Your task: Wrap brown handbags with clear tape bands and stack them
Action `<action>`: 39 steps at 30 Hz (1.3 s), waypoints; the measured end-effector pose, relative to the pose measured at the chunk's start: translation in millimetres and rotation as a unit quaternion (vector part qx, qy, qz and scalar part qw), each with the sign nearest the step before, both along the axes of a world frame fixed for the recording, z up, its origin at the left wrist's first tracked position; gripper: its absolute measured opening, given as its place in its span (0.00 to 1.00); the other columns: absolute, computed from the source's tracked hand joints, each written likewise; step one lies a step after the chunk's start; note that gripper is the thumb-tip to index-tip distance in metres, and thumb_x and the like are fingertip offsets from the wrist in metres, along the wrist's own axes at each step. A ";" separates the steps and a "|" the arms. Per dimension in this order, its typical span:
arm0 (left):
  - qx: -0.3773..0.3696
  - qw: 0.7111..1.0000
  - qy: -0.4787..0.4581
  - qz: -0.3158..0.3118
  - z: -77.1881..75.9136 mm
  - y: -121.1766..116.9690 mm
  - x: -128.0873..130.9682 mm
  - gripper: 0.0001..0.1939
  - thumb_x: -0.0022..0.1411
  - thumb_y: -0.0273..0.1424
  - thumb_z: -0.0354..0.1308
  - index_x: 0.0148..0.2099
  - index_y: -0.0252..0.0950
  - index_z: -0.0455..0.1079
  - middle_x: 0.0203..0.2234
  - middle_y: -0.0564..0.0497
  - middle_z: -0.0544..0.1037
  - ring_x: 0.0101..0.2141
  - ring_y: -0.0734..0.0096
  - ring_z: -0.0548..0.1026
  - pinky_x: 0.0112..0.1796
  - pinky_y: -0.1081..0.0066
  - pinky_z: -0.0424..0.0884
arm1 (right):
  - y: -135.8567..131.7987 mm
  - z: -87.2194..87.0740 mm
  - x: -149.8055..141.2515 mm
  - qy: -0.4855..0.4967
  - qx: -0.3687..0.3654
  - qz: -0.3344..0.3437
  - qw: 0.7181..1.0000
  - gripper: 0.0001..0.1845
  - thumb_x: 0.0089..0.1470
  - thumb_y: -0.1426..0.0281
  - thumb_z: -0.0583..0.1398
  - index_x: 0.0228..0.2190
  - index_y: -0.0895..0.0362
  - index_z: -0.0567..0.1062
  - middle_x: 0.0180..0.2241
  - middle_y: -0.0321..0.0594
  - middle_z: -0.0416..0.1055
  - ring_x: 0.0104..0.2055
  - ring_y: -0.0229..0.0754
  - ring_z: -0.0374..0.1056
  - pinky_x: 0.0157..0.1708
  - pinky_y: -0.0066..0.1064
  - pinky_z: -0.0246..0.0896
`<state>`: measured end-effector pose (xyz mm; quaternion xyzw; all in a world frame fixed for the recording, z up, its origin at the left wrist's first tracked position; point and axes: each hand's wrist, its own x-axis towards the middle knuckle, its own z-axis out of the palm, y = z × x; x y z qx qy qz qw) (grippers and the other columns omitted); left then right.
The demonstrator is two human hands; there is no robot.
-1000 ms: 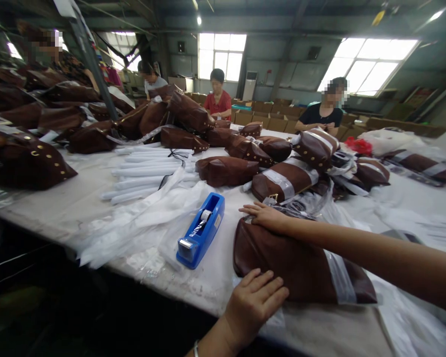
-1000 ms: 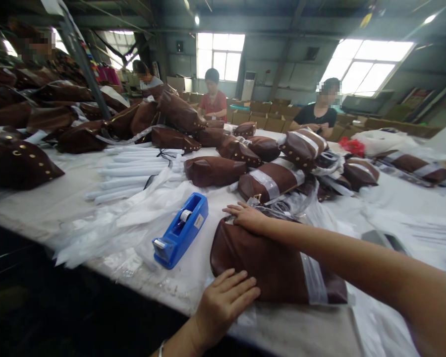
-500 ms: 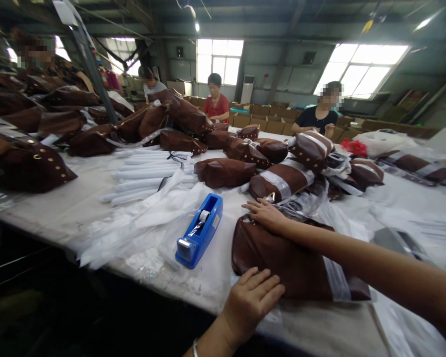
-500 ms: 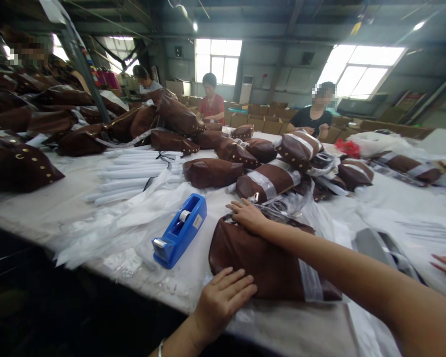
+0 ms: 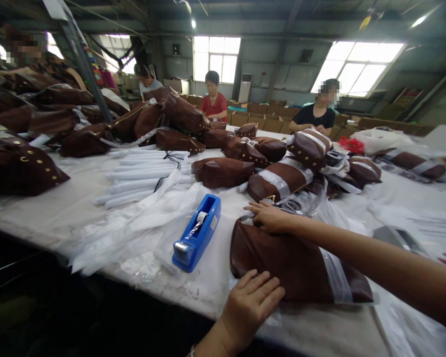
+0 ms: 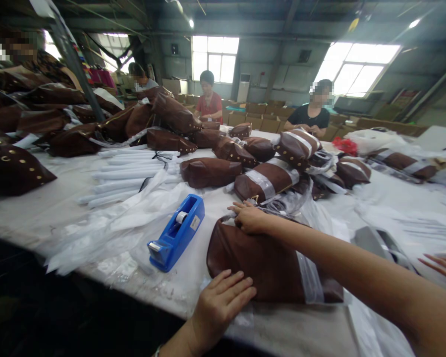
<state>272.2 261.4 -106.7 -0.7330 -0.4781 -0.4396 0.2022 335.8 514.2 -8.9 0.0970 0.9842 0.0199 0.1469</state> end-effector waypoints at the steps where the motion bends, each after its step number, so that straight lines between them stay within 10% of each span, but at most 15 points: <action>1: -0.004 1.000 0.002 0.001 -1.4 0.0 0.2 0.14 0.71 0.26 0.51 0.51 0.42 0.75 0.49 0.57 0.81 0.52 0.75 0.76 0.60 0.67 0.67 | 0.0 -1.6 -1.3 0.003 0.017 0.001 1.000 0.13 0.49 0.74 0.60 0.35 0.53 0.83 0.67 0.46 0.57 0.69 0.61 0.48 0.62 0.60 0.45; 8: 0.000 1.000 -0.004 -0.001 -3.5 1.3 1.0 0.13 0.71 0.27 0.51 0.51 0.43 0.75 0.49 0.58 0.81 0.52 0.75 0.76 0.59 0.67 0.67 | -1.9 -17.8 -12.1 -0.013 0.146 0.018 0.989 0.08 0.55 0.68 0.63 0.35 0.52 0.84 0.54 0.48 0.73 0.61 0.58 0.61 0.62 0.57 0.47; 14: 0.000 1.000 0.008 -0.001 3.4 -0.4 -0.5 0.13 0.71 0.26 0.51 0.51 0.42 0.75 0.49 0.58 0.81 0.51 0.75 0.76 0.58 0.67 0.69 | -7.9 -33.5 -19.7 0.004 0.212 -0.013 0.977 0.11 0.59 0.72 0.59 0.38 0.55 0.83 0.64 0.53 0.61 0.64 0.65 0.57 0.61 0.64 0.47; 25: -0.016 1.000 0.005 0.003 -9.7 -0.1 1.8 0.14 0.70 0.27 0.53 0.53 0.43 0.74 0.49 0.57 0.80 0.53 0.74 0.75 0.57 0.66 0.70 | -0.9 -27.2 -20.5 -0.006 0.141 0.036 0.989 0.10 0.57 0.76 0.61 0.35 0.56 0.83 0.54 0.48 0.73 0.59 0.53 0.64 0.57 0.47 0.58; 35: -0.008 1.000 0.011 0.006 -9.3 0.4 1.0 0.13 0.70 0.27 0.53 0.53 0.43 0.74 0.50 0.57 0.80 0.52 0.74 0.76 0.57 0.66 0.70 | -10.5 8.2 -5.3 0.128 0.025 0.022 0.991 0.08 0.58 0.72 0.59 0.36 0.58 0.79 0.66 0.49 0.58 0.63 0.54 0.60 0.57 0.43 0.59; 39: -0.016 1.000 0.015 0.002 -9.8 -0.7 0.6 0.14 0.71 0.27 0.52 0.53 0.42 0.74 0.51 0.55 0.80 0.52 0.73 0.76 0.56 0.65 0.71 | -18.2 42.1 -2.3 0.207 -0.009 -0.061 0.976 0.09 0.59 0.69 0.57 0.41 0.56 0.74 0.51 0.48 0.74 0.48 0.48 0.72 0.47 0.35 0.64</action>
